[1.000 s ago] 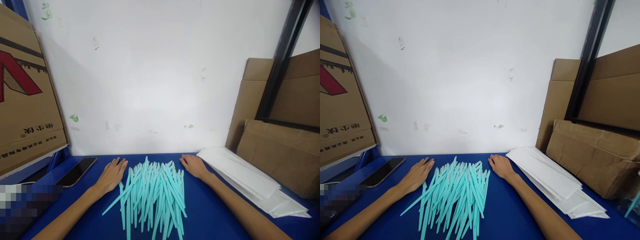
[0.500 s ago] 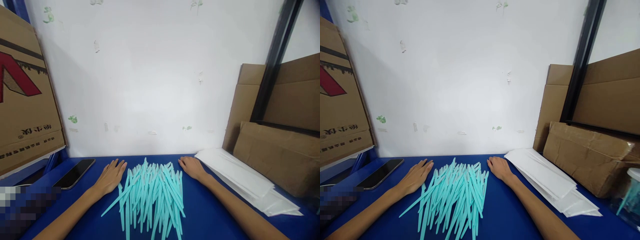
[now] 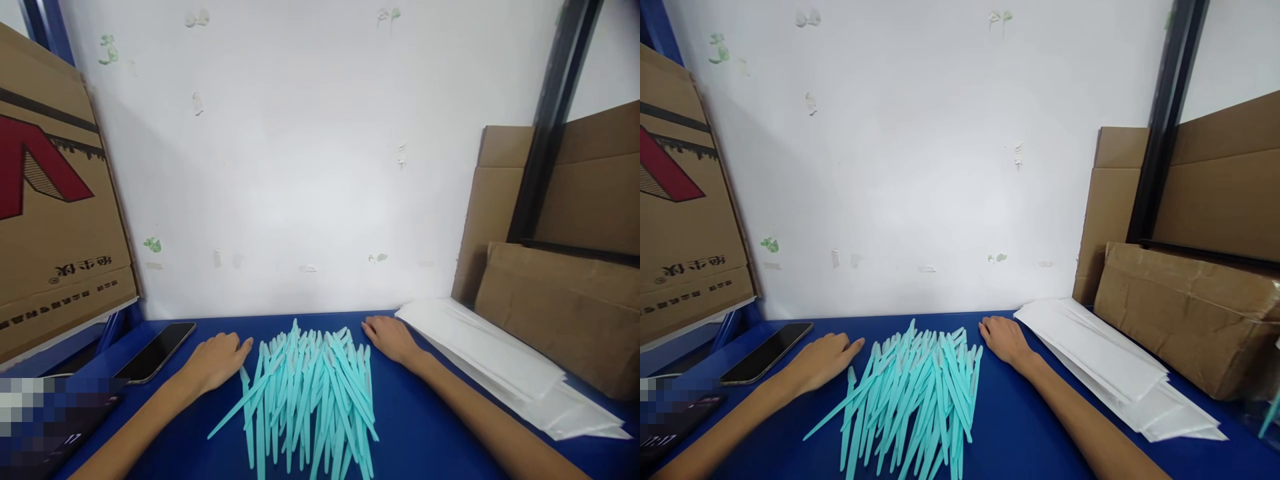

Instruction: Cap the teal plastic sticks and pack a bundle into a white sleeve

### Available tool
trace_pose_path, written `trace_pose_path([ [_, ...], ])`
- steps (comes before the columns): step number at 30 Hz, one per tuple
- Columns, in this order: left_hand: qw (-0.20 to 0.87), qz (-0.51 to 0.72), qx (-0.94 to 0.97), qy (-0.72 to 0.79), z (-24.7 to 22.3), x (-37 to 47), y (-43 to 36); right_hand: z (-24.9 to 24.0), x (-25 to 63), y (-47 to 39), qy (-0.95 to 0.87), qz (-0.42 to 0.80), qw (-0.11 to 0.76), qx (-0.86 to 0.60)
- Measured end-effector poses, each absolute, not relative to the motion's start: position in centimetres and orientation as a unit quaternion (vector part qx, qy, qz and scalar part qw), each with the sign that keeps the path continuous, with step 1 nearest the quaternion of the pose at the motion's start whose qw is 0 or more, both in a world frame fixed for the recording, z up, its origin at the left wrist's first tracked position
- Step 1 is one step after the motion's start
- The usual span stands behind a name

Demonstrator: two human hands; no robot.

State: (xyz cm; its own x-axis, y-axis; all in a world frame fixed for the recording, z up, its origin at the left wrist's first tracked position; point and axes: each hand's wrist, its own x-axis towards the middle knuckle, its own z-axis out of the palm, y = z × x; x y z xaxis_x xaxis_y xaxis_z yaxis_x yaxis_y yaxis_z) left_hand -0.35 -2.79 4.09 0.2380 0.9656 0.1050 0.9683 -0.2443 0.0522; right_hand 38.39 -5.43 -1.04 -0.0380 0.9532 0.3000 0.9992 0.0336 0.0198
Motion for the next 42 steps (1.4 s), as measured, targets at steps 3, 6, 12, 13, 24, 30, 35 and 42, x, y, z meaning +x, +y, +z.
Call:
trace_pose_path([
  [3,-0.017,-0.048,-0.802,-0.595,4.1,0.0,-3.8,-1.0,38.3,-5.5,-0.712,-0.110,0.105,-0.686],
  [6,-0.042,-0.022,-0.813,-0.580,4.6,0.6,-5.4,-0.9,38.3,-5.6,-0.712,-0.106,0.107,-0.686],
  [12,-0.063,-0.007,-0.838,-0.543,5.9,2.0,-8.3,-0.6,38.1,-5.7,-0.710,-0.101,0.107,-0.689],
  [13,-0.066,-0.002,-0.837,-0.543,6.0,2.2,-8.5,-0.6,38.1,-5.7,-0.710,-0.100,0.107,-0.689],
  [24,-0.087,0.019,-0.808,-0.583,5.4,2.4,-8.1,-0.8,38.2,-5.6,-0.711,-0.101,0.103,-0.688],
  [30,-0.063,0.021,-0.799,-0.597,5.6,3.0,-8.5,-0.9,38.2,-5.6,-0.712,-0.105,0.105,-0.686],
  [35,-0.062,0.020,-0.799,-0.597,5.1,2.9,-8.2,-1.1,38.3,-5.4,-0.711,-0.106,0.105,-0.687],
  [42,-0.079,0.022,-0.800,-0.594,4.0,2.5,-7.5,-1.2,38.4,-5.4,-0.712,-0.110,0.103,-0.686],
])
